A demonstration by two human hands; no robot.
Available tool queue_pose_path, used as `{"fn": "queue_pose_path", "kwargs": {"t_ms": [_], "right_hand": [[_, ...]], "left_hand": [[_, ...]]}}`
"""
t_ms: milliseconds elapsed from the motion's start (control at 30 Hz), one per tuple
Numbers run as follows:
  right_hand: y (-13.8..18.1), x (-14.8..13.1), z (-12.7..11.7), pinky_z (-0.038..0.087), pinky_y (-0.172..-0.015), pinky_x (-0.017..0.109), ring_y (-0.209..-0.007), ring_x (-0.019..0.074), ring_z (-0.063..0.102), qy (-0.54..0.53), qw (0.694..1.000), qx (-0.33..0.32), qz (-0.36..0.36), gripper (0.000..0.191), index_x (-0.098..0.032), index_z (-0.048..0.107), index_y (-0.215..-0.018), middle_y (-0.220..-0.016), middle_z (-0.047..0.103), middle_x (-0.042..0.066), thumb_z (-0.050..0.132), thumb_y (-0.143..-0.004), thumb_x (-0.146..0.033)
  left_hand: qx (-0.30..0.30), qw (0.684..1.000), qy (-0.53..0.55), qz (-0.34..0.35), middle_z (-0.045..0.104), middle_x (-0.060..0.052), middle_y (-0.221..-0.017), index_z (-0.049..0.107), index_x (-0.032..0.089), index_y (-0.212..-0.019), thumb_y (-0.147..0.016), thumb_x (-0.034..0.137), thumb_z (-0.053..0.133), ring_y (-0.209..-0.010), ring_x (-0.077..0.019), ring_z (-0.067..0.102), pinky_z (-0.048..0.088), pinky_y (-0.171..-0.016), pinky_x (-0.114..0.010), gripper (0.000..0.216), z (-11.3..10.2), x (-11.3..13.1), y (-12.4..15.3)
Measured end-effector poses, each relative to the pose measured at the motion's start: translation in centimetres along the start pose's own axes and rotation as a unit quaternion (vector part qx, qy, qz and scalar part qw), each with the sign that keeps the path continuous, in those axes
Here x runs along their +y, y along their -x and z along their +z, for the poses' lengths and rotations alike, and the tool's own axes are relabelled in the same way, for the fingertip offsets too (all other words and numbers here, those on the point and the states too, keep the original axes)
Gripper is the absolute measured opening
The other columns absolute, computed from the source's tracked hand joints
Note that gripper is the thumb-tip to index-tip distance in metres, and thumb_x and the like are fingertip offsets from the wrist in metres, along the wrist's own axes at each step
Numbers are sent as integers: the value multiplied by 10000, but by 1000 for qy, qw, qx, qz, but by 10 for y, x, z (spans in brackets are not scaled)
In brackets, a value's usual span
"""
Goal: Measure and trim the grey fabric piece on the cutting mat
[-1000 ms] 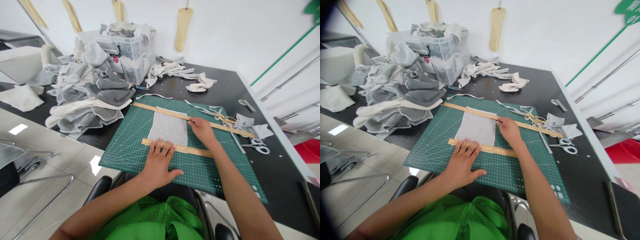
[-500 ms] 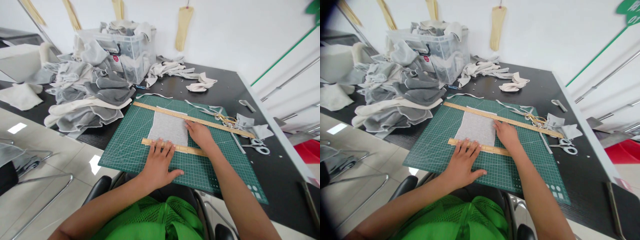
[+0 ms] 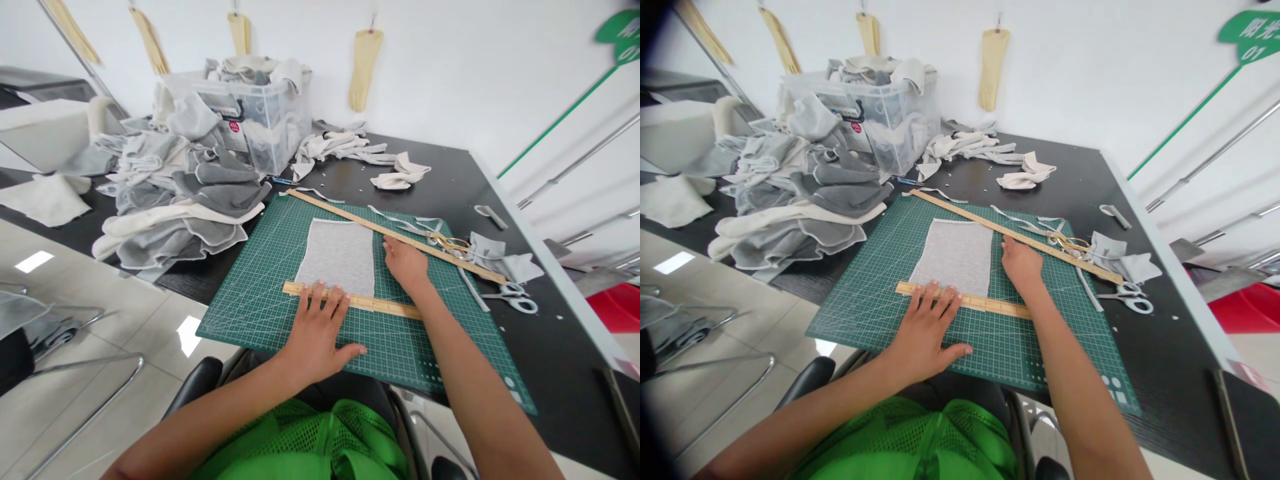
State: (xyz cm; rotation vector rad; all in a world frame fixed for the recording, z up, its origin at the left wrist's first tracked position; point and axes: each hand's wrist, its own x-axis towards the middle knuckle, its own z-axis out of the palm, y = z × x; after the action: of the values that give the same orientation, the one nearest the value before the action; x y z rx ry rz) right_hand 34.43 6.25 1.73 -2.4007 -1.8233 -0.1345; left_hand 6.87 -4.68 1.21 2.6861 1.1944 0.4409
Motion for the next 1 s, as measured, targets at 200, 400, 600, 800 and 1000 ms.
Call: {"fn": "queue_pose_path", "kwargs": {"t_ms": [200,400,600,800,1000], "right_hand": [[6,-5,1,498,-750,350,-904,296,724,-99,993,31,-60,392,-222,664,-1289,-969,785,115,431,-1025,-393],[17,-8,-14,446,-670,309,-768,254,698,-146,982,-11,-123,370,-229,729,-1190,-839,760,76,521,-978,-450],[25,-5,-23,448,-674,311,-815,274,703,-124,975,-82,-168,642,-250,683,-1332,-920,784,87,676,-833,-654],[20,-1,-22,445,-659,299,-802,266,705,-131,970,-120,-168,660,-277,638,-1399,-915,786,64,665,-850,-644],[22,-1,-24,456,-679,300,-835,269,712,-114,972,-109,-176,661,-272,608,-1430,-982,788,87,610,-891,-656]], "left_hand": [[-9,1000,0,-1,363,-103,-1618,375,178,-1559,-902,806,418,-1515,-434,203,91,-1241,-656,910,-2,1,-1],[-3,1000,0,1,369,-114,-1613,387,175,-1551,-889,810,445,-1515,-436,204,92,-1240,-661,919,-1,-1,-1],[-4,1000,-8,1,373,-104,-1611,397,171,-1544,-898,810,422,-1518,-426,200,97,-1248,-646,909,-2,0,-1],[0,1000,-10,7,370,-105,-1616,391,172,-1548,-905,805,414,-1518,-423,208,112,-1246,-634,902,-1,0,0],[1,1000,-9,10,372,-111,-1614,395,184,-1544,-907,792,435,-1515,-420,218,127,-1239,-636,882,-2,0,0]]}}
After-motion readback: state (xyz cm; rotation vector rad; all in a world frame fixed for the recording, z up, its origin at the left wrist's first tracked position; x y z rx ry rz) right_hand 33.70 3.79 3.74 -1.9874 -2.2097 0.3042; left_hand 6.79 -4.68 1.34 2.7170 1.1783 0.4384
